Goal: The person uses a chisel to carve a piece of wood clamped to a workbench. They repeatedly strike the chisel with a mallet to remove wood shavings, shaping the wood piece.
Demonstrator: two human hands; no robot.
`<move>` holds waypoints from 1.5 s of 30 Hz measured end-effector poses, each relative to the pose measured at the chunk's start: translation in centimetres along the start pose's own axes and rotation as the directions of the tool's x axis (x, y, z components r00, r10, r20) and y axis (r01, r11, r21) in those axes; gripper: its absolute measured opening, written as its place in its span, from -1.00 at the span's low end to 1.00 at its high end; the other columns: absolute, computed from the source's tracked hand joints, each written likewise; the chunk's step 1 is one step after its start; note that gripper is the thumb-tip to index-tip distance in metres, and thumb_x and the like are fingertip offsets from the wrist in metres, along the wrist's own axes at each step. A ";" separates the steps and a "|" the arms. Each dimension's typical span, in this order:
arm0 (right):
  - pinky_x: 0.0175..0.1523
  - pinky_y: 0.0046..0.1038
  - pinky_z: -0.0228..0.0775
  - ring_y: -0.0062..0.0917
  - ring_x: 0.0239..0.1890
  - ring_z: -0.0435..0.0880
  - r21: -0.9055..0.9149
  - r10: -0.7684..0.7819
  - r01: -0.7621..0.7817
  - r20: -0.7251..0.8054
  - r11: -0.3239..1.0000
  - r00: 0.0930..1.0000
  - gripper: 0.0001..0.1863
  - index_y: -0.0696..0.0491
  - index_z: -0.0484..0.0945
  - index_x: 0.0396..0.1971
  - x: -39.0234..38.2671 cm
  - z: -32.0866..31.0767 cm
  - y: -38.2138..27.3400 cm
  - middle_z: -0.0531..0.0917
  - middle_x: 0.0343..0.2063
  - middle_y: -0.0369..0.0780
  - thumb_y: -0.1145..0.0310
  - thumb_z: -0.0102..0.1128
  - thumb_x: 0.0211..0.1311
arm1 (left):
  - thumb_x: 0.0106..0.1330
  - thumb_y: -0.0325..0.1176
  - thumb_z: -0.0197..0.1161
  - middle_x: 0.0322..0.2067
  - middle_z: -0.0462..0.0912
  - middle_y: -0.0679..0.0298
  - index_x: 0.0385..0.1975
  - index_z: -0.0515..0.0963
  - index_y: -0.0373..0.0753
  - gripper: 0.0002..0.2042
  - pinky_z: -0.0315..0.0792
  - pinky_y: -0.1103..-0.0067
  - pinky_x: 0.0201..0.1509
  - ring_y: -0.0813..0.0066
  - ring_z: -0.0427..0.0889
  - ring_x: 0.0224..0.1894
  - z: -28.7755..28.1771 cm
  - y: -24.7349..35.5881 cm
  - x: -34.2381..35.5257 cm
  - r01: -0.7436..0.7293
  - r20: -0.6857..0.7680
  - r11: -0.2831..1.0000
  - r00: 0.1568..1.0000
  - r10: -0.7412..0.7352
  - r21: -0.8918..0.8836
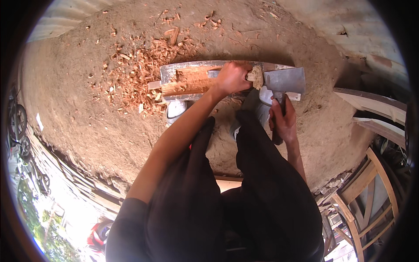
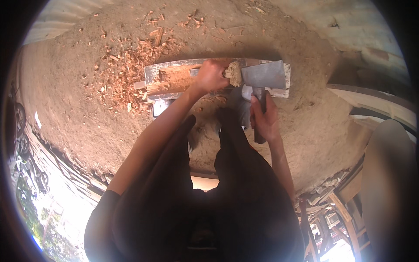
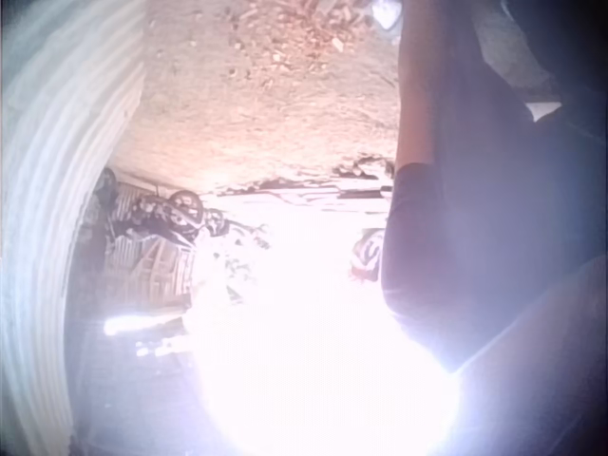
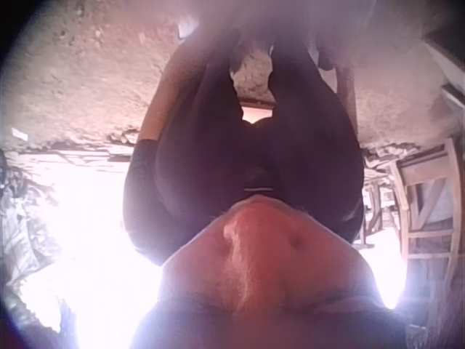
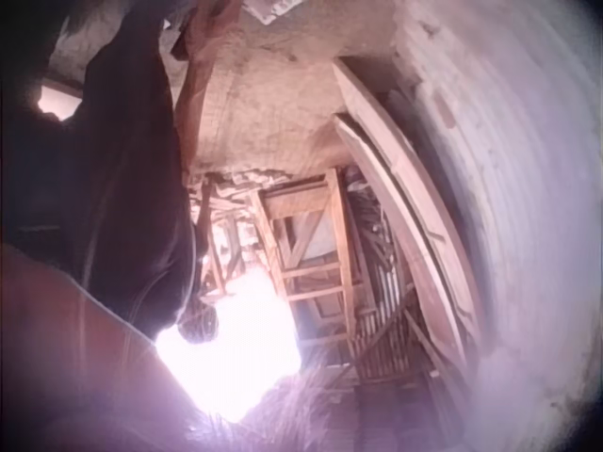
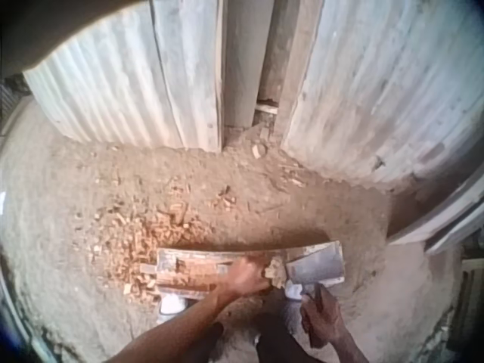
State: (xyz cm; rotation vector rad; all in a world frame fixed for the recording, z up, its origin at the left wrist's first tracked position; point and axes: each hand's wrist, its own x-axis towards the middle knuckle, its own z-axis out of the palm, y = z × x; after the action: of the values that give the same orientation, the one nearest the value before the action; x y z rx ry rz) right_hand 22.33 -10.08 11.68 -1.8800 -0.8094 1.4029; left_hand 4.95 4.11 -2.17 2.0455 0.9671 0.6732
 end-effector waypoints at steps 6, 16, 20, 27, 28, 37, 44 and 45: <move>-0.62 -0.54 0.29 -0.68 -0.72 0.45 0.010 -0.057 0.058 -0.072 0.998 0.996 -0.74 0.15 0.47 -0.03 0.0 2.1 0.8 0.49 -0.59 -0.34 0.24 0.10 0.60 | -0.07 -0.22 0.37 -0.53 0.69 -0.05 -0.40 0.65 -0.23 -0.73 0.63 0.14 -0.21 -0.10 0.73 -0.39 0.5 -0.7 -0.1 0.000 0.012 1.000 1.000 -0.001 0.027; -0.66 -0.54 0.27 -0.67 -0.74 0.42 0.054 -0.051 0.054 -0.061 0.997 0.997 -0.73 0.11 0.43 -0.04 0.4 1.5 1.6 0.46 -0.59 -0.31 0.18 0.06 0.63 | -0.03 -0.17 0.35 -0.52 0.72 -0.01 -0.33 0.69 -0.17 -0.71 0.64 0.17 -0.25 -0.04 0.75 -0.40 -0.1 0.2 0.0 0.023 0.126 0.995 0.991 -0.036 0.101; -0.67 -0.54 0.24 -0.67 -0.75 0.39 0.075 -0.027 0.029 -0.031 0.997 0.999 -0.73 0.11 0.42 -0.02 1.0 -0.3 1.1 0.46 -0.58 -0.32 0.19 0.07 0.62 | -0.05 -0.18 0.34 -0.52 0.71 -0.01 -0.33 0.69 -0.16 -0.71 0.65 0.17 -0.25 -0.05 0.75 -0.41 0.0 -0.2 -0.3 -0.029 0.143 0.994 0.990 0.013 0.108; -0.63 -0.55 0.28 -0.68 -0.72 0.41 0.008 0.025 -0.025 -0.014 1.000 1.000 -0.75 0.17 0.44 -0.03 -0.1 0.6 1.2 0.46 -0.58 -0.32 0.26 0.07 0.61 | -0.08 -0.22 0.33 -0.54 0.70 0.01 -0.36 0.69 -0.16 -0.73 0.65 0.17 -0.26 -0.05 0.75 -0.41 0.1 -0.2 -0.6 -0.040 0.115 0.996 0.993 0.031 0.078; -0.63 -0.55 0.28 -0.68 -0.72 0.41 0.013 0.004 -0.003 -0.028 1.000 1.000 -0.75 0.17 0.44 -0.03 -0.3 -0.1 0.8 0.46 -0.58 -0.32 0.26 0.07 0.61 | -0.08 -0.22 0.33 -0.55 0.70 0.00 -0.36 0.69 -0.16 -0.73 0.65 0.17 -0.26 -0.05 0.75 -0.42 0.2 -0.3 -0.8 -0.051 0.115 0.997 0.992 0.044 0.056; -0.64 -0.53 0.28 -0.64 -0.73 0.43 0.015 0.022 -0.023 0.014 1.000 1.000 -0.74 0.15 0.44 0.00 0.6 -1.1 0.1 0.48 -0.55 -0.28 0.25 0.00 0.62 | -0.08 -0.22 0.34 -0.57 0.68 -0.02 -0.36 0.69 -0.19 -0.72 0.64 0.16 -0.24 -0.05 0.75 -0.41 0.0 -0.7 -0.7 -0.024 0.018 0.999 1.000 0.023 0.043; -0.64 -0.53 0.29 -0.64 -0.72 0.44 0.022 -0.022 0.023 -0.004 1.000 1.000 -0.73 0.12 0.42 -0.08 0.7 0.4 0.9 0.47 -0.58 -0.29 0.18 0.05 0.62 | -0.07 -0.22 0.35 -0.52 0.71 -0.02 -0.32 0.70 -0.18 -0.71 0.65 0.16 -0.22 -0.05 0.76 -0.39 -0.5 0.1 -0.2 0.005 0.107 0.996 0.994 -0.014 0.092; -0.64 -0.54 0.29 -0.64 -0.72 0.44 -0.105 0.021 -0.014 0.066 0.994 0.998 -0.73 0.11 0.42 -0.07 0.9 -0.3 0.6 0.47 -0.59 -0.29 0.18 0.05 0.62 | -0.06 -0.22 0.36 -0.52 0.71 -0.02 -0.32 0.70 -0.17 -0.71 0.65 0.16 -0.22 -0.05 0.76 -0.39 -0.5 0.0 -0.6 -0.010 0.120 0.997 0.993 0.000 0.078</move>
State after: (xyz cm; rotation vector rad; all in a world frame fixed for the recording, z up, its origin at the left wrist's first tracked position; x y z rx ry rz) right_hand 22.85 -9.79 10.73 -1.9315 -0.9167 1.4663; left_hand 4.25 3.80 -2.01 2.1312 0.9319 0.5159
